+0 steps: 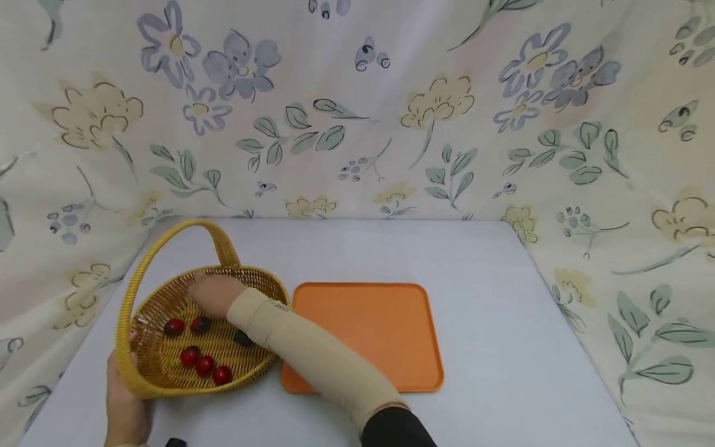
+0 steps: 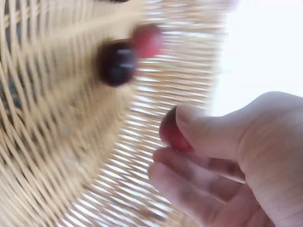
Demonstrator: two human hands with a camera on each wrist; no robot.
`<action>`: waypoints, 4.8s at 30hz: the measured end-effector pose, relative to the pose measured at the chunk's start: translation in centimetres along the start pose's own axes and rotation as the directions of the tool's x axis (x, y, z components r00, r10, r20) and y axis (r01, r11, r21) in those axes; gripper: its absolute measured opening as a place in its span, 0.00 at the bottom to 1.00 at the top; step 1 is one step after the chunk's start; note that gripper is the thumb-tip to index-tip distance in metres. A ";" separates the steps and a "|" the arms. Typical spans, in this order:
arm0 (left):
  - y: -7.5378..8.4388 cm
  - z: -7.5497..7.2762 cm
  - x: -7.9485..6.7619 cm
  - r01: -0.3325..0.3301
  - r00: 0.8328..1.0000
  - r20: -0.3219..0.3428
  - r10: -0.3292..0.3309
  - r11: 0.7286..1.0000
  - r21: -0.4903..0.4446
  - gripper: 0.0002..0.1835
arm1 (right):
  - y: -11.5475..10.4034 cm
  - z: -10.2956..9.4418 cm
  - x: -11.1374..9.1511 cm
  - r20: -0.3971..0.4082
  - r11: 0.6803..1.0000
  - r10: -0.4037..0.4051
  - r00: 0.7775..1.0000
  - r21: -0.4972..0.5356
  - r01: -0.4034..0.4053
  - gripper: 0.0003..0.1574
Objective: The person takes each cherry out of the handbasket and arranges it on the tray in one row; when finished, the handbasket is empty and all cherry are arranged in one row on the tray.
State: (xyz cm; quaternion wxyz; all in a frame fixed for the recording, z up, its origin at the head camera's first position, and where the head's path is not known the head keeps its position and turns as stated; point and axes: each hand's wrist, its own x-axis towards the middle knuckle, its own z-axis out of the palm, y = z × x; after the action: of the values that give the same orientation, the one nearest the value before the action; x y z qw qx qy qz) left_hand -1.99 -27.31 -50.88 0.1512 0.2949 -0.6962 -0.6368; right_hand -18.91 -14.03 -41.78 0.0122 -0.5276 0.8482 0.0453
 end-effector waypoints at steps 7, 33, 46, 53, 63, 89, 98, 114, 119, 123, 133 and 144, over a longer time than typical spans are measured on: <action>-0.4 0.0 -0.9 0.017 0.999 -0.032 -0.013 0.994 0.112 0.23 | 2.8 -4.0 -9.0 -0.189 0.943 0.048 0.981 0.331 0.018 0.21; 1.2 0.3 -0.9 0.047 0.998 -0.035 -0.048 0.999 -0.021 0.22 | 9.5 6.8 -17.2 -0.158 0.834 0.346 0.925 0.503 -0.226 0.23; 1.2 0.4 -0.8 0.023 0.998 -0.067 -0.016 0.994 0.105 0.22 | 9.3 8.6 -15.9 -0.123 0.813 0.429 0.895 0.484 -0.323 0.20; 1.0 0.3 -0.7 0.031 0.998 -0.060 -0.028 0.998 0.051 0.21 | 9.2 9.0 -15.7 -0.112 0.813 0.426 0.898 0.482 -0.325 0.21; 1.0 0.3 -0.7 0.038 0.997 -0.068 -0.034 0.998 0.057 0.21 | 9.1 8.8 -15.9 -0.102 0.811 0.424 0.900 0.485 -0.327 0.22; 0.7 0.1 -0.4 0.094 0.995 -0.033 -0.094 0.996 -0.008 0.22 | 4.1 -3.1 -13.4 -0.157 0.966 0.137 0.978 0.241 -0.097 0.24; 0.9 0.0 -0.9 0.088 0.995 -0.052 -0.084 0.993 0.079 0.23 | -0.1 -2.8 -3.2 0.086 0.982 -0.073 0.994 0.180 0.056 0.22; 1.1 0.0 -0.7 0.104 0.994 -0.051 -0.101 0.993 0.054 0.22 | -3.1 1.1 0.7 0.156 0.992 -0.109 0.982 0.079 0.098 0.15; 1.0 -0.1 -0.9 0.064 0.997 -0.045 -0.062 0.997 0.041 0.22 | -3.3 1.2 0.5 0.142 0.993 -0.116 0.983 0.041 0.112 0.15; 1.0 0.0 -0.8 0.045 0.998 -0.040 -0.044 0.999 0.013 0.22 | -3.1 1.0 0.4 0.142 0.992 -0.123 0.982 0.052 0.116 0.15; 0.4 0.0 -0.7 0.005 0.994 -0.107 0.007 0.994 0.108 0.22 | -0.9 -2.8 -4.0 0.026 0.977 -0.070 0.997 0.202 0.063 0.27; 0.3 -0.4 -0.5 0.039 0.997 -0.076 -0.028 0.987 0.155 0.23 | 3.9 -3.8 -14.3 -0.204 0.913 0.146 0.968 0.404 -0.052 0.25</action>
State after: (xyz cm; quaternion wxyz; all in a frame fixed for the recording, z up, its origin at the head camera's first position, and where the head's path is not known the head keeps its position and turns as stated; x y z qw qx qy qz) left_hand -1.48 -27.34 -50.44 0.1423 0.3406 -0.7330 -0.5713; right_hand -15.93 0.10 -36.78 0.0178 -0.4719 0.8613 -0.1876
